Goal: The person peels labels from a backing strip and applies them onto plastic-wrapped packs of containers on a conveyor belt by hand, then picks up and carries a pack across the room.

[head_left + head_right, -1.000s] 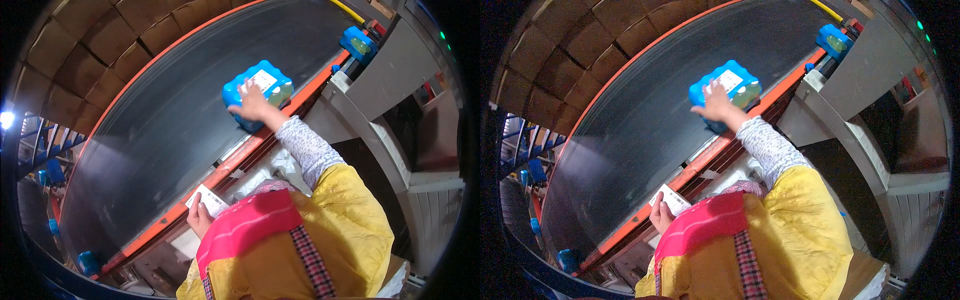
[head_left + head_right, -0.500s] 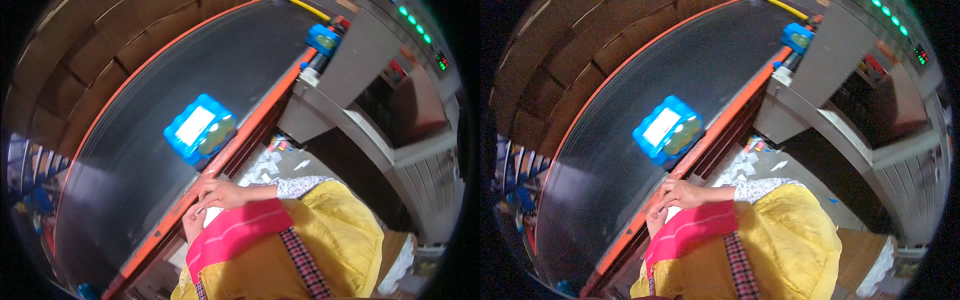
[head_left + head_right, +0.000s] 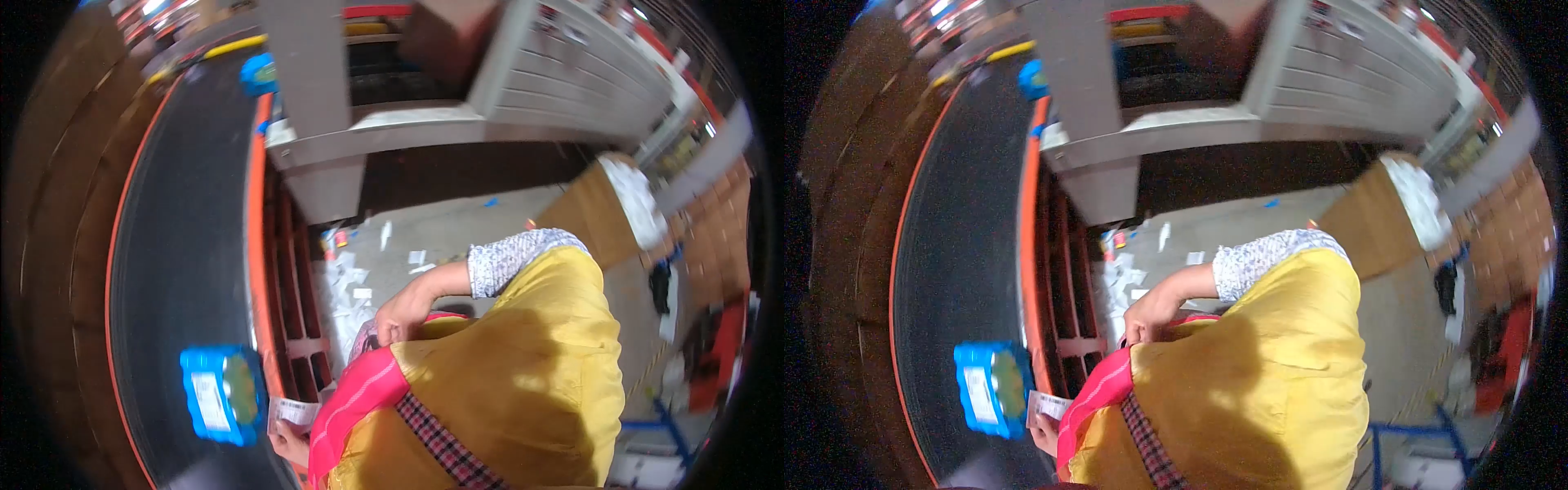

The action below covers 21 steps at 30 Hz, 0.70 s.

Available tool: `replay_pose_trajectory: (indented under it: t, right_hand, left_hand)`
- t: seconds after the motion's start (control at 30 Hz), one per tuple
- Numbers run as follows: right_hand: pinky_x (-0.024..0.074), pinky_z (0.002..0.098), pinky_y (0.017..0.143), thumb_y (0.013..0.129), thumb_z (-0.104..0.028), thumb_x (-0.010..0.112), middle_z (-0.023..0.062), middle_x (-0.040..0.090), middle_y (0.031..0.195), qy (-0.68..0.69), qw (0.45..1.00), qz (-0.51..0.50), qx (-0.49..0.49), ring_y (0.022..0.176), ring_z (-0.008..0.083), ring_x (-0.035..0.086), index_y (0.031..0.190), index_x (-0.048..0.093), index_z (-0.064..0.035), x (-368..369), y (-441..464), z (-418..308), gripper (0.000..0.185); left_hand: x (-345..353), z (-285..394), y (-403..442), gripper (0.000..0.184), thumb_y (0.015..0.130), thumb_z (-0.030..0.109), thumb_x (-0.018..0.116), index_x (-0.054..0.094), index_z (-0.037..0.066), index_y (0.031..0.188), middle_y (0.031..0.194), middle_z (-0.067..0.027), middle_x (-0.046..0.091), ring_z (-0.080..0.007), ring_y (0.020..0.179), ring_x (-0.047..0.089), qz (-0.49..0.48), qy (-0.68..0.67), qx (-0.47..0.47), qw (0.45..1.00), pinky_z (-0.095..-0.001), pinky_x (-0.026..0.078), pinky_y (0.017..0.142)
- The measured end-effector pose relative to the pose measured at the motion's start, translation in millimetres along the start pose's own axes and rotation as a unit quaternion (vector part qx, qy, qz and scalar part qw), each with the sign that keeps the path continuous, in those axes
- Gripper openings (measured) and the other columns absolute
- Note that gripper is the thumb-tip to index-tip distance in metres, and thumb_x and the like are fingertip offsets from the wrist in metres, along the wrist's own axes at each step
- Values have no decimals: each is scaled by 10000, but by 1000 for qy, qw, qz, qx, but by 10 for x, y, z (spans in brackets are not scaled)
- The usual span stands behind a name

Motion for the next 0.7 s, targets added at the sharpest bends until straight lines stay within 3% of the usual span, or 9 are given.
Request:
replay_pose_trajectory:
  t: [0.03,0.13,0.17,0.2,0.27,0.33,0.4,0.5,0.7]
  right_hand:
    - [429,257,607,784,-47,639,-10,606,743,-7,1000,22,-21,673,50,494,814,594,58,-2,-98,-5,118]
    - [420,265,600,777,-89,640,-17,573,671,-16,999,9,47,643,62,488,751,589,49,-237,-303,355,150]
    - [435,260,650,784,-127,661,5,601,732,-29,997,9,69,702,80,520,830,590,49,-249,-404,376,196]
    - [436,267,661,782,-121,658,15,607,758,-39,997,67,22,715,94,524,850,588,47,-243,-499,319,194]
    - [438,281,682,778,-109,652,34,620,811,-73,976,190,-76,741,123,533,889,585,43,120,-555,323,199]
    - [446,310,729,777,-105,649,84,645,903,-249,911,328,-15,798,168,557,972,584,50,686,-402,320,257]
    - [448,313,730,781,-105,645,87,646,901,-308,857,405,-79,800,172,561,969,588,45,751,-227,263,248]
    - [451,318,730,786,-107,640,91,648,897,-336,805,450,-192,801,179,567,965,594,38,580,-76,266,235]
    - [456,327,731,797,-109,629,100,651,891,-326,798,453,-229,805,192,578,957,607,24,446,-431,387,210]
  left_hand:
    - [97,-61,127,305,903,215,590,576,-66,1019,910,-89,603,-147,791,549,-21,12,-8,1000,-296,460,701]
    - [278,-274,551,332,890,227,609,576,-60,1054,946,-101,613,-164,801,565,-72,23,-42,996,-304,473,730]
    - [248,-377,720,377,907,249,581,547,-52,1131,1019,-113,602,-177,850,563,-89,80,-57,991,-315,467,754]
    - [211,-483,887,426,924,271,552,518,-44,1209,1091,-125,592,-189,900,562,-107,137,-70,982,-326,460,778]
    - [290,-368,886,425,924,271,553,520,-44,1207,1091,-126,592,-189,901,562,-125,154,-49,979,-325,459,779]
    - [220,-248,664,424,923,271,553,521,-45,1205,1091,-126,593,-189,901,562,-132,138,-15,981,-325,459,780]
    - [355,-117,588,423,923,271,553,523,-45,1203,1091,-127,593,-189,902,562,-129,137,11,982,-324,458,781]
    - [596,-13,495,422,923,271,553,525,-46,1200,1090,-127,594,-189,903,561,-118,146,34,982,-324,458,782]
    - [1010,30,331,419,922,270,553,530,-47,1194,1089,-128,596,-188,905,561,-103,169,58,978,-323,456,784]
Point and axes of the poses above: each hand's wrist, its own y-axis towards the middle knuckle, its own x-axis out of the palm, z = x × y, the point moved 1 cm from there along y, towards the middle knuckle
